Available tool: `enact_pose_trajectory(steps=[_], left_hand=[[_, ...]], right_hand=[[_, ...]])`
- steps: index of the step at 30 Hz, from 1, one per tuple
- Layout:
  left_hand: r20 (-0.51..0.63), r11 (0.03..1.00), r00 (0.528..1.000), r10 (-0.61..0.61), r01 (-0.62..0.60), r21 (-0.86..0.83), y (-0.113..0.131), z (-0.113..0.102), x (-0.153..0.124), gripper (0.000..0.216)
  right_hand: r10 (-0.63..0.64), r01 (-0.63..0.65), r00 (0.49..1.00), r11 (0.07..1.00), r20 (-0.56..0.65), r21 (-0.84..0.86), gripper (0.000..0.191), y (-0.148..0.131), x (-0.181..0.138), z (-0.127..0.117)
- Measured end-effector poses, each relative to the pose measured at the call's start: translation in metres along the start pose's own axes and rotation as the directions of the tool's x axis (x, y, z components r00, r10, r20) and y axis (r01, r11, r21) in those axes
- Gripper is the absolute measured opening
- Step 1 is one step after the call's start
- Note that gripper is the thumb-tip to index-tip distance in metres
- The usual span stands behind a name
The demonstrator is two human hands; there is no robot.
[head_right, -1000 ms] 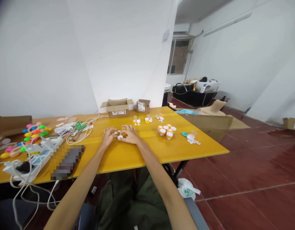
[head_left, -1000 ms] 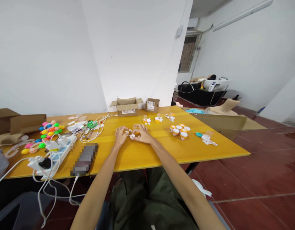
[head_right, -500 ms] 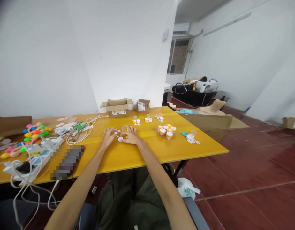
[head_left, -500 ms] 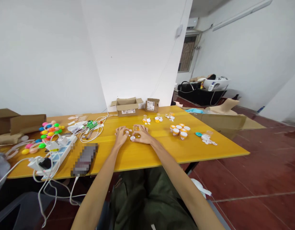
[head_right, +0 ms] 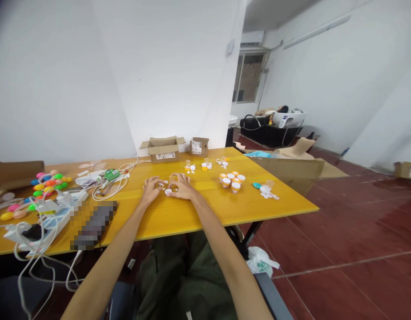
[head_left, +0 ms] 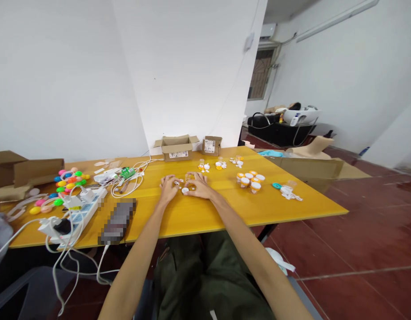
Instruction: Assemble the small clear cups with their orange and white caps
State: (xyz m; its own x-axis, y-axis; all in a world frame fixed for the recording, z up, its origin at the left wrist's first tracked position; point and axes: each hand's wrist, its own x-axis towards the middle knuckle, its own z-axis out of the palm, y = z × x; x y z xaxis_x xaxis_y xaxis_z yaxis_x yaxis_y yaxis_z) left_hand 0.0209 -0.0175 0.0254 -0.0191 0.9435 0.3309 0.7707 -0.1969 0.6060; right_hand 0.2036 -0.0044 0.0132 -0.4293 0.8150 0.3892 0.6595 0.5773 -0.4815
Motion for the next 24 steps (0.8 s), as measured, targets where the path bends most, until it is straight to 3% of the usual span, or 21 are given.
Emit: enact_pose_trajectory(steps=[6,24], left_hand=[[-0.004,0.995,0.999,0.053,-0.052,0.08,-0.003,0.003,0.0,0.025],[0.038,0.986,0.999,0.034,-0.04,0.16,0.008,-0.004,-0.006,0.017]], right_hand=[[0.058,-0.056,0.988,0.998,-0.14,0.021,0.013,0.009,0.002,-0.005],[-0.025,0.013,0.996,0.991,-0.085,-0.135,0.012,0.005,-0.003,-0.011]])
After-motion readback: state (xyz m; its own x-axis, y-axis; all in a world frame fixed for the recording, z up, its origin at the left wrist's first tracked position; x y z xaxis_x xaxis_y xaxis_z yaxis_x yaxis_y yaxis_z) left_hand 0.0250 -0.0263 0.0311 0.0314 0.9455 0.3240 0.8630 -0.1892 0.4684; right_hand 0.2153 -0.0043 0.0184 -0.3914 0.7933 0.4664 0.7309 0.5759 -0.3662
